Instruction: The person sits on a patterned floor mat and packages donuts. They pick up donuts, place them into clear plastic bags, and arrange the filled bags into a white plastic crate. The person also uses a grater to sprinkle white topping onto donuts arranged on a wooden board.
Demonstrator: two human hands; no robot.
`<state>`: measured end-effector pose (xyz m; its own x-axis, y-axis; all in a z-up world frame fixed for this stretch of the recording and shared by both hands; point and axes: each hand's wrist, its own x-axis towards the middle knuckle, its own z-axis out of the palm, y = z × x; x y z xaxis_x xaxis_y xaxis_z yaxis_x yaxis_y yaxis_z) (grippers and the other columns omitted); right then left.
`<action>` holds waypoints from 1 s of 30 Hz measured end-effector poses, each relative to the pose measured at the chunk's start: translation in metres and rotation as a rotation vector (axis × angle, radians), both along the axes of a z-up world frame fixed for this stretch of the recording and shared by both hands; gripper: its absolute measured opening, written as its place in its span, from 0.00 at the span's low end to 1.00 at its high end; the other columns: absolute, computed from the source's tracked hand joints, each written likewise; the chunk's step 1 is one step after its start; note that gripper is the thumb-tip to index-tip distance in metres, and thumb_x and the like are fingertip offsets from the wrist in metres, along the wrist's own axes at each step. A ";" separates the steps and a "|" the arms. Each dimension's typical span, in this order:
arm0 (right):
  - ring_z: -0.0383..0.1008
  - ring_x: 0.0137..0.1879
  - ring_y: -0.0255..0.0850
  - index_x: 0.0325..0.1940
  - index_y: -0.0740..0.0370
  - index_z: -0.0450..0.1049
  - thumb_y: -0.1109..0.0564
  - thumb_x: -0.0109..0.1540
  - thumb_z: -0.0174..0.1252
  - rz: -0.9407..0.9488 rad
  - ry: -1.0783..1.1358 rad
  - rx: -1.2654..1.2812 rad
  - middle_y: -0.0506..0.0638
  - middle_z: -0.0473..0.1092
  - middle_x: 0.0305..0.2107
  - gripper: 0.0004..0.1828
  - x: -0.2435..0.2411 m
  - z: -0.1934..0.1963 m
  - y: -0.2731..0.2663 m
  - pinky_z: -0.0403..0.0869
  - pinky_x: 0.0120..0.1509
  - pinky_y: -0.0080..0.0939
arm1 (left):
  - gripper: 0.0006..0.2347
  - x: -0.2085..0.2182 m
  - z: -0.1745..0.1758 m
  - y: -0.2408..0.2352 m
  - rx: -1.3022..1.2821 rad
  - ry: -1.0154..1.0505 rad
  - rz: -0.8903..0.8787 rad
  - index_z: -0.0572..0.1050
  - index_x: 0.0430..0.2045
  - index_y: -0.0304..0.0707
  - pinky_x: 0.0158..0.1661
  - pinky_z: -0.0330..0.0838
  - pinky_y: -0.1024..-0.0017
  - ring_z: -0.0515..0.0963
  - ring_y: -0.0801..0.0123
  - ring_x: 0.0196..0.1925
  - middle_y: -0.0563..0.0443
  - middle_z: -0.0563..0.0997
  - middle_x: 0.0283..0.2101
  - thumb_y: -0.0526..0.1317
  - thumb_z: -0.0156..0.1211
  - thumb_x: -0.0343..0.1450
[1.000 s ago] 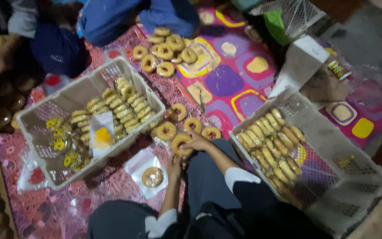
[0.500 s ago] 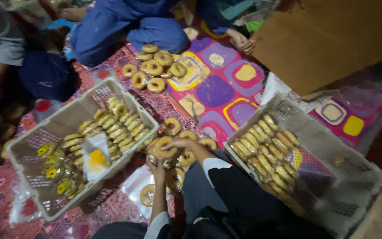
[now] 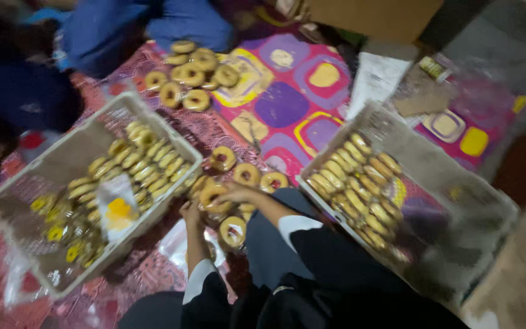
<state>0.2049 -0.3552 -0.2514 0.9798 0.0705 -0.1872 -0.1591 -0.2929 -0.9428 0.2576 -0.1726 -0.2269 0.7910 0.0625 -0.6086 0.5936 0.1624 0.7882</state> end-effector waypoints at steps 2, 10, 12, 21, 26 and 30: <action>0.67 0.67 0.45 0.70 0.62 0.66 0.40 0.54 0.73 0.026 0.138 -0.109 0.58 0.68 0.62 0.47 -0.004 0.006 -0.013 0.66 0.71 0.44 | 0.12 0.004 -0.001 -0.002 0.000 -0.145 -0.235 0.81 0.38 0.29 0.33 0.75 0.64 0.78 0.62 0.30 0.39 0.82 0.37 0.41 0.68 0.68; 0.78 0.54 0.52 0.60 0.63 0.73 0.53 0.59 0.65 -0.243 0.496 0.850 0.59 0.76 0.49 0.26 0.011 0.047 -0.065 0.76 0.62 0.56 | 0.14 -0.002 -0.015 -0.009 -0.061 -0.289 -0.048 0.83 0.41 0.31 0.35 0.68 0.67 0.73 0.64 0.35 0.47 0.81 0.37 0.44 0.71 0.71; 0.79 0.55 0.50 0.62 0.60 0.71 0.53 0.60 0.65 -0.245 0.515 0.877 0.57 0.76 0.51 0.27 0.027 0.041 -0.063 0.76 0.64 0.53 | 0.16 0.001 -0.019 -0.011 0.449 -0.291 -0.134 0.81 0.43 0.36 0.39 0.72 0.68 0.77 0.66 0.38 0.43 0.83 0.40 0.45 0.73 0.67; 0.79 0.53 0.46 0.64 0.57 0.69 0.51 0.61 0.64 -0.192 0.520 0.943 0.52 0.76 0.50 0.28 -0.013 0.013 -0.045 0.77 0.61 0.51 | 0.19 -0.068 0.011 0.008 0.028 -0.337 -0.265 0.70 0.55 0.40 0.42 0.78 0.64 0.83 0.59 0.42 0.39 0.83 0.43 0.39 0.64 0.69; 0.79 0.50 0.43 0.64 0.60 0.70 0.53 0.61 0.63 -0.360 0.275 1.159 0.52 0.77 0.49 0.27 -0.151 0.044 -0.088 0.78 0.52 0.49 | 0.31 -0.160 0.084 0.018 -0.148 -0.628 -0.636 0.62 0.66 0.39 0.63 0.66 0.62 0.71 0.61 0.66 0.42 0.70 0.66 0.44 0.69 0.69; 0.78 0.50 0.42 0.63 0.58 0.70 0.53 0.62 0.62 -0.624 0.219 1.066 0.51 0.76 0.48 0.25 -0.229 0.083 -0.145 0.77 0.53 0.47 | 0.34 -0.204 0.103 0.078 -0.036 -0.602 -0.891 0.58 0.72 0.36 0.70 0.59 0.63 0.66 0.62 0.73 0.41 0.67 0.71 0.44 0.68 0.72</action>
<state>-0.0237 -0.5005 -0.1683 0.8562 -0.1777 -0.4851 -0.1786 0.7793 -0.6007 0.0532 -0.0942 -0.1234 0.7129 -0.6950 -0.0938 0.0253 -0.1082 0.9938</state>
